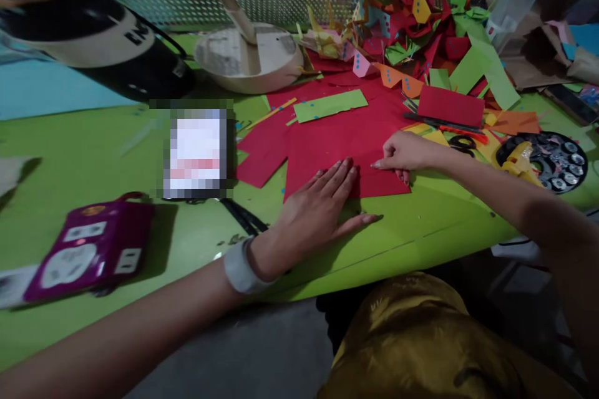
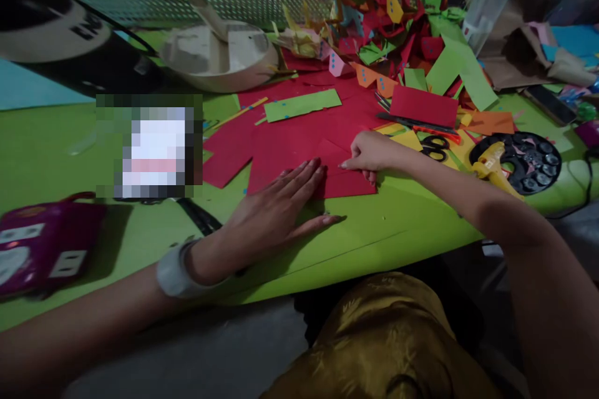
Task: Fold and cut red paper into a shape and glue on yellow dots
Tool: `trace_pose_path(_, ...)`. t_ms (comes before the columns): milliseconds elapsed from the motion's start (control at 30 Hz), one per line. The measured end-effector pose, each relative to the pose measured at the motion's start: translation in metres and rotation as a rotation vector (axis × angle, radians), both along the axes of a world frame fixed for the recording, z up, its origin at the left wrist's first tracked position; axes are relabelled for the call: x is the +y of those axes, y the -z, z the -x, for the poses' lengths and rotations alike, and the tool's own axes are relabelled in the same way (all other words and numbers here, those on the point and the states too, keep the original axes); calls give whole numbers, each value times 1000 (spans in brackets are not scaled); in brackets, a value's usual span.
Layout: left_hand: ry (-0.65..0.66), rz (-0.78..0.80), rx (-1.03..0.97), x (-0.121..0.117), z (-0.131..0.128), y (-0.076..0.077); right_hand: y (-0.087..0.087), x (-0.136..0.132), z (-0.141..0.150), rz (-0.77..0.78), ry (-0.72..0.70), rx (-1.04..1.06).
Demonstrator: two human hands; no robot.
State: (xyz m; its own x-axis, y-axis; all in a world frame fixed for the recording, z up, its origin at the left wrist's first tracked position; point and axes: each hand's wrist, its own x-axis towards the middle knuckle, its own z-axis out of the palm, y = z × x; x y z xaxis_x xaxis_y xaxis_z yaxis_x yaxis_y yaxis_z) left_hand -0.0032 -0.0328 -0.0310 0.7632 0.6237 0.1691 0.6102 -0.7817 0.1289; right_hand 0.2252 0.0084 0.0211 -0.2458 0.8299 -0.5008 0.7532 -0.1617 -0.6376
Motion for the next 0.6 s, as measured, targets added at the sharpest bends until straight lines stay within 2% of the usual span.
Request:
trace_pose_path(267, 0, 46, 61, 0, 16, -8, -4, -6, -2, -67, -26, -91)
trace_pose_path(500, -117, 137, 177, -7, 53, -17, -7, -9, 4, -169, -79, -241)
trace_pose_path(600, -250, 199, 204, 1, 61, -34, -6, -8, 4, -204, -99, -268)
